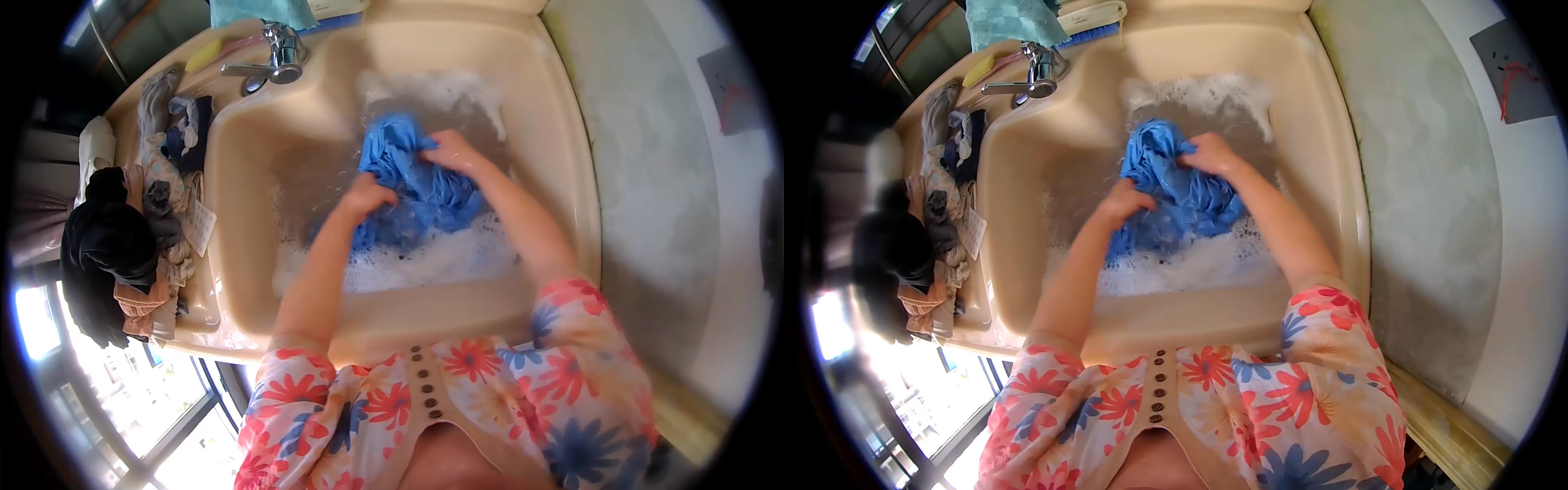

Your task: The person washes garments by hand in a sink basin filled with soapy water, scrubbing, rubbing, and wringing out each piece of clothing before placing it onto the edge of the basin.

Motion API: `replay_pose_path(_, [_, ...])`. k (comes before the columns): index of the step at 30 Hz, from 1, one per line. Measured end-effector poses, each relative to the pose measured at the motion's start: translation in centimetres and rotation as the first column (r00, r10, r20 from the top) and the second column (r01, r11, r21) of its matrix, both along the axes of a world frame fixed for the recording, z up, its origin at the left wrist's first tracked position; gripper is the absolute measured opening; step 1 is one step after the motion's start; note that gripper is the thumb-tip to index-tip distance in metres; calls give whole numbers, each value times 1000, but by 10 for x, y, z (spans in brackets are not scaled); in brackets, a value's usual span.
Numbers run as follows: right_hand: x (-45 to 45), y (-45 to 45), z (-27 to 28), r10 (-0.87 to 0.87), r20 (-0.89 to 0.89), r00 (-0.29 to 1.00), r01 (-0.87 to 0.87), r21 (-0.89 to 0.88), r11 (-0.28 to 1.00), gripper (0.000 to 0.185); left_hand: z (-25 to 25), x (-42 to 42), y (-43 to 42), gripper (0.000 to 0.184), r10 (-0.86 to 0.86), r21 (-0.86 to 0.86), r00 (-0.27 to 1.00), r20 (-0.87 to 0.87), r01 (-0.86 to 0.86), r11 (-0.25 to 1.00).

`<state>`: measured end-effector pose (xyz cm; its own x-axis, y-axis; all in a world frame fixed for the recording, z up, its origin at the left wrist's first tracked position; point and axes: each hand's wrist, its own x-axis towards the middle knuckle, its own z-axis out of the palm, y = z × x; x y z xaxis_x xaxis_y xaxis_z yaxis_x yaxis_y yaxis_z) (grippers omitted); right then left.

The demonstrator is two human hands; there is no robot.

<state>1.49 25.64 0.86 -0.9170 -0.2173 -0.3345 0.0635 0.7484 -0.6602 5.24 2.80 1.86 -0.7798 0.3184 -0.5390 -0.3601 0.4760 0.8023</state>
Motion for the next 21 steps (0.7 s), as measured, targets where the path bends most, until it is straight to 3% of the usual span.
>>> replay_pose_path(1, [1, 25, 1, -214, 93, 972, 231, -254, 939, 36, 6, -12, -19, 65, 59, 119, 984, 171, -80, 990])
replay_pose_path(2, [-5, 51, -2, -362, 283, 888, 455, -427, 782, 35, 8, -24, -47, 61, 90, 217, 936, 342, -172, 961])
replay_pose_path(4, [0, 80, 5, -500, 371, 782, 622, -510, 595, 37, -17, -32, -83, 64, 376, 392, 801, 465, -567, 724])
replay_pose_path(7, [2, 28, -18, -407, 44, 912, 373, -503, 780, 40, -10, -26, -54, 64, 502, 486, 731, 462, -682, 547])
replay_pose_path(9, [12, -26, 7, -320, 83, 944, 327, -368, 870, 45, -3, -23, -34, 72, 411, 527, 735, 540, -675, 516])
replay_pose_path(10, [13, -57, -1, -243, -193, 951, 180, -294, 939, 44, 2, -21, -22, 76, 359, 544, 734, 576, -673, 501])
replay_pose_path(11, [31, -88, 36, -165, -364, 917, 86, -222, 971, 36, 35, -12, -10, 77, 334, 601, 787, 518, -613, 513])
replay_pose_path(12, [47, -114, 53, -56, -573, 818, -17, -121, 993, 28, 25, -14, -11, 67, 322, 671, 798, 510, -603, 433])
replay_pose_path(13, [61, -138, 65, -38, -732, 680, -125, -167, 978, 25, 21, -12, -9, 64, 345, 656, 768, 540, -641, 399])
replay_pose_path(16, [63, -154, 70, 21, -802, 597, -120, -64, 991, 25, 18, -3, 1, 56, 417, 612, 666, 618, -741, 277])
replay_pose_path(18, [18, -142, 34, -295, -607, 738, 155, -273, 949, 31, 19, 1, 6, 50, 462, 583, 590, 662, -793, 178])
replay_pose_path(19, [4, -122, 30, -287, -483, 827, 253, -136, 958, 34, 30, -1, 12, 53, 550, 459, 630, 547, -776, 433])
replay_pose_path(20, [-7, -95, 27, -297, -346, 890, 321, 12, 947, 37, 34, -7, 9, 54, 547, 451, 690, 473, -724, 522])
replay_pose_path(21, [-11, -66, 10, -160, -391, 906, 223, 121, 967, 41, 35, -13, 5, 55, 539, 432, 740, 403, -673, 600])
